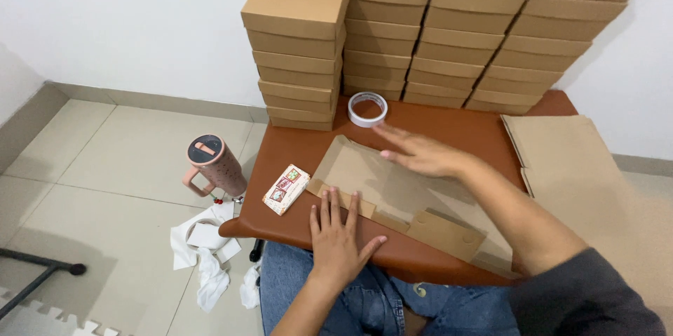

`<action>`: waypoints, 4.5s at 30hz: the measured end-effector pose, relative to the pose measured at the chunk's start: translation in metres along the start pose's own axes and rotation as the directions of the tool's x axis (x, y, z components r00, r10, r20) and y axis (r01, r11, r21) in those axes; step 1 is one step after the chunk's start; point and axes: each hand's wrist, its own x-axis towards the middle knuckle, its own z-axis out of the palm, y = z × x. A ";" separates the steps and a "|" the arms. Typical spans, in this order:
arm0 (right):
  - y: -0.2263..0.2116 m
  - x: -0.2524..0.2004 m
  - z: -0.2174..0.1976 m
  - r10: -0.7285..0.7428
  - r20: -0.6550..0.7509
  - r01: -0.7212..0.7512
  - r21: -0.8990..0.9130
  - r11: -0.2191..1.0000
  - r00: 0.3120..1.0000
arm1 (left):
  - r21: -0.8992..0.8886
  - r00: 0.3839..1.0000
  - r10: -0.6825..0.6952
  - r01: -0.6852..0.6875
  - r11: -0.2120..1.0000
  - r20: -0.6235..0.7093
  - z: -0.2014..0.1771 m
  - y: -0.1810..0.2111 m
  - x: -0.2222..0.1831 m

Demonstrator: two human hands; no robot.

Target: Assembling cardboard boxes from flat sheets by folding and tucking flaps.

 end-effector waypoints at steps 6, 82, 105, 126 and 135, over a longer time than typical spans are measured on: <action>-0.004 -0.167 -0.016 0.362 -0.309 -0.250 0.348 0.904 0.879 | -0.178 0.997 0.054 -0.063 0.982 -0.055 -0.032 0.027 0.019; -0.010 -0.176 0.017 0.254 0.057 -0.256 0.017 0.967 0.965 | -0.342 0.746 0.314 -0.580 0.739 -0.587 0.020 0.119 0.025; -0.010 -0.194 0.001 0.244 0.042 -0.241 -0.071 0.968 0.969 | -0.538 0.831 0.518 -0.535 0.651 -0.200 -0.041 0.111 0.042; -0.005 -0.219 0.122 0.022 -0.461 -0.034 -0.020 0.999 0.887 | -0.349 0.965 0.227 -0.260 0.900 -0.131 -0.095 0.040 0.033; -0.063 -0.166 0.102 -0.045 -0.552 0.172 0.180 0.968 0.833 | -0.513 0.975 0.195 -0.223 0.829 -0.108 -0.089 0.063 -0.019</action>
